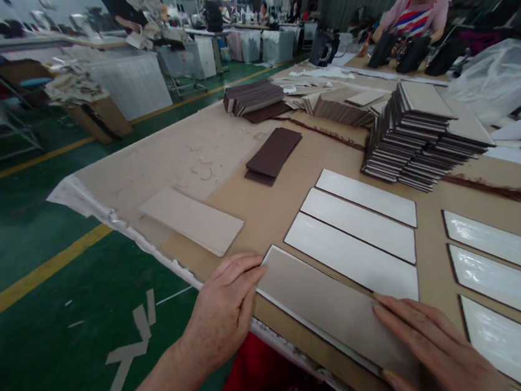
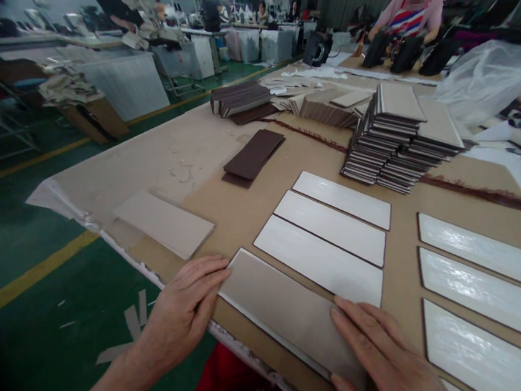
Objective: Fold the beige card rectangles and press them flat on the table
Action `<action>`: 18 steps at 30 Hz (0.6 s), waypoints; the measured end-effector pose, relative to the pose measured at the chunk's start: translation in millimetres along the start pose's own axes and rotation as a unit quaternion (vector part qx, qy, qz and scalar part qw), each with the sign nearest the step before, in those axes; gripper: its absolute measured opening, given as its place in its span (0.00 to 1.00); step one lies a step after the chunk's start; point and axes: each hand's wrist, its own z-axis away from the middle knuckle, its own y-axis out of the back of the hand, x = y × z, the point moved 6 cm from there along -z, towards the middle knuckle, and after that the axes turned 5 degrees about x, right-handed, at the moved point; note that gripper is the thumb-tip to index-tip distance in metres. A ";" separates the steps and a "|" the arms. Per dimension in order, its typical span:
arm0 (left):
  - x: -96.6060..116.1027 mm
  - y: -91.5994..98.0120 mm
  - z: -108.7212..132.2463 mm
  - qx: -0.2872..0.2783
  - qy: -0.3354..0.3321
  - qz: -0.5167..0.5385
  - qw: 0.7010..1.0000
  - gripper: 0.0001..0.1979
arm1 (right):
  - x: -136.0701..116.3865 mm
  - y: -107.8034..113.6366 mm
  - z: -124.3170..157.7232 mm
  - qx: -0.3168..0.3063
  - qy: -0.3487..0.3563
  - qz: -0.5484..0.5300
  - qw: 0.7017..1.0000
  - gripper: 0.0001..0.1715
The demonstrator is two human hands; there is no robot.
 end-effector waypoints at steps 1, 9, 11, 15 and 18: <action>0.2 -0.3 -0.2 -0.002 0.000 -0.002 1.000 0.18 | -1.6 0.5 -1.1 -0.008 -0.008 0.002 1.000 0.34; 0.2 -1.7 -0.2 0.005 -0.020 -0.018 1.000 0.15 | -10.7 0.1 -4.9 -0.073 -0.068 -0.013 0.995 0.31; 0.3 -1.8 -0.5 0.007 -0.026 -0.022 0.999 0.14 | -10.3 -1.2 -4.1 -0.085 -0.079 -0.023 0.993 0.31; 1.1 -2.0 -1.0 0.010 -0.033 -0.028 0.999 0.13 | -9.7 -3.7 -1.0 -0.101 -0.091 -0.035 0.990 0.32; 1.0 -2.4 -0.7 0.007 -0.030 -0.030 0.999 0.14 | -10.7 -4.1 1.7 -0.111 -0.092 -0.046 0.988 0.32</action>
